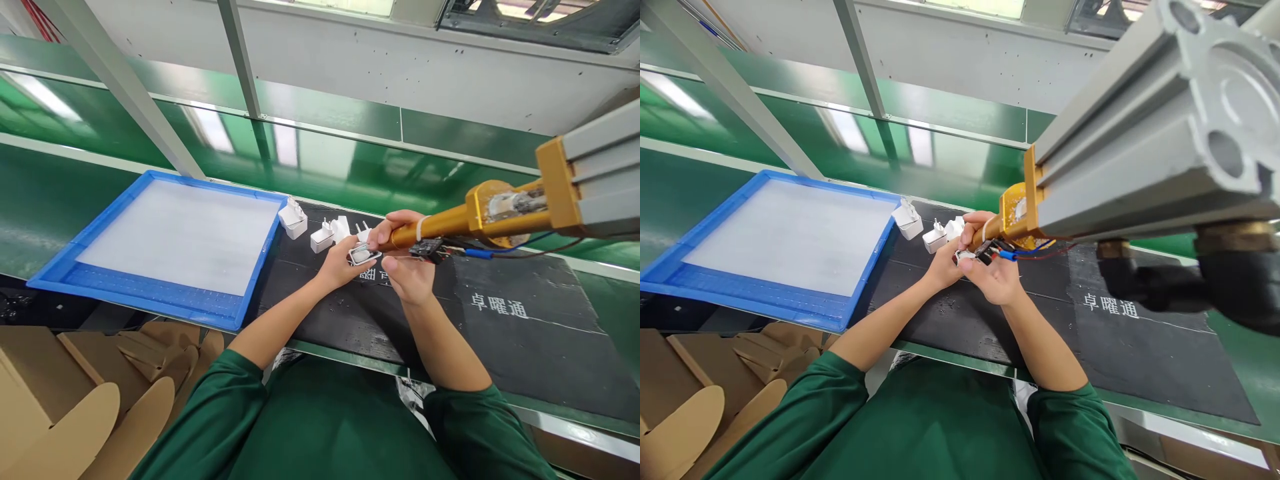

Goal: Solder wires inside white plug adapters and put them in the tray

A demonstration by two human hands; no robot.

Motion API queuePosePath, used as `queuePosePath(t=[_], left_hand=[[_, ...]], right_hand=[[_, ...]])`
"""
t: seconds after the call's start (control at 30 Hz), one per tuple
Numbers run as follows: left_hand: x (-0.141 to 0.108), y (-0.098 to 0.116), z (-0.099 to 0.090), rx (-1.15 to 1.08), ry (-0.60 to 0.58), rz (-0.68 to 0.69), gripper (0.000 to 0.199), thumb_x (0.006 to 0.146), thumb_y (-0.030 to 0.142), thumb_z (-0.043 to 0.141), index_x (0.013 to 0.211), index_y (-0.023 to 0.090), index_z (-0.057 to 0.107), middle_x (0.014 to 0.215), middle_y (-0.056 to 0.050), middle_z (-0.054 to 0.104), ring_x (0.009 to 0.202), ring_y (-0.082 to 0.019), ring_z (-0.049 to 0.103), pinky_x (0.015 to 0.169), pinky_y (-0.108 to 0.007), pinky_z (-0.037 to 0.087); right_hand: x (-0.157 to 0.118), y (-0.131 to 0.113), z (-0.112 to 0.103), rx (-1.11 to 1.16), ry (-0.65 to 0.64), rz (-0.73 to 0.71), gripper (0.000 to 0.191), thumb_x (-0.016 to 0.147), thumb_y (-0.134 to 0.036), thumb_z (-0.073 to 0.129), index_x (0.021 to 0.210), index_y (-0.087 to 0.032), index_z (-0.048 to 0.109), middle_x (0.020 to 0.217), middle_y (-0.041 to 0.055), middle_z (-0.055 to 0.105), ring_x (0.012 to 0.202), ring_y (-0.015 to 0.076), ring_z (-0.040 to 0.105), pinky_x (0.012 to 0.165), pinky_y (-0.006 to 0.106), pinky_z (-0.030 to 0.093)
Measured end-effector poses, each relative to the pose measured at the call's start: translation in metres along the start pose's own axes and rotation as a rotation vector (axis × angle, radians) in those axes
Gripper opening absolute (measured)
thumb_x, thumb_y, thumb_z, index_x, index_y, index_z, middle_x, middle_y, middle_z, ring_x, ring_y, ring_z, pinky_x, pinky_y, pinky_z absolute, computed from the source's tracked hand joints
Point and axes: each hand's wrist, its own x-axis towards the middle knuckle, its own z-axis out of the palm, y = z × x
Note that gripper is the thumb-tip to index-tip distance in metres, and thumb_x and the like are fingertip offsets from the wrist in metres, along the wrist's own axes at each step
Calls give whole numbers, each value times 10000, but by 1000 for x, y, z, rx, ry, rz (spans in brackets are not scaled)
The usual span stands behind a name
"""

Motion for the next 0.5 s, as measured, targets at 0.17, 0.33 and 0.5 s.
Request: queuePosePath(t=[0.17, 0.33, 0.5], left_hand=[[-1, 3, 1, -77, 10, 14, 387, 757, 498, 714, 809, 184, 494, 767, -12, 558, 715, -168, 549, 667, -294, 458], [-2, 5, 0, -98, 0, 4, 401, 747, 502, 717, 827, 180, 493, 781, -18, 571, 710, -167, 542, 662, -296, 450], [-2, 7, 0, -108, -22, -3, 388, 755, 496, 711, 826, 180, 496, 750, -5, 543, 689, -159, 527, 643, -286, 434]], right_hand=[[-5, 1, 2, 12, 23, 20, 469, 807, -542, 671, 1182, -304, 522, 879, 29, 519, 766, 208, 592, 727, 428, 582], [-5, 4, 2, -26, 33, 76, 463, 813, -597, 626, 1153, -300, 525, 872, 35, 549, 781, 226, 609, 712, 436, 578], [-6, 1, 1, -3, 27, 73, 543, 769, -605, 659, 1191, -307, 493, 895, 32, 534, 788, 223, 603, 719, 441, 576]])
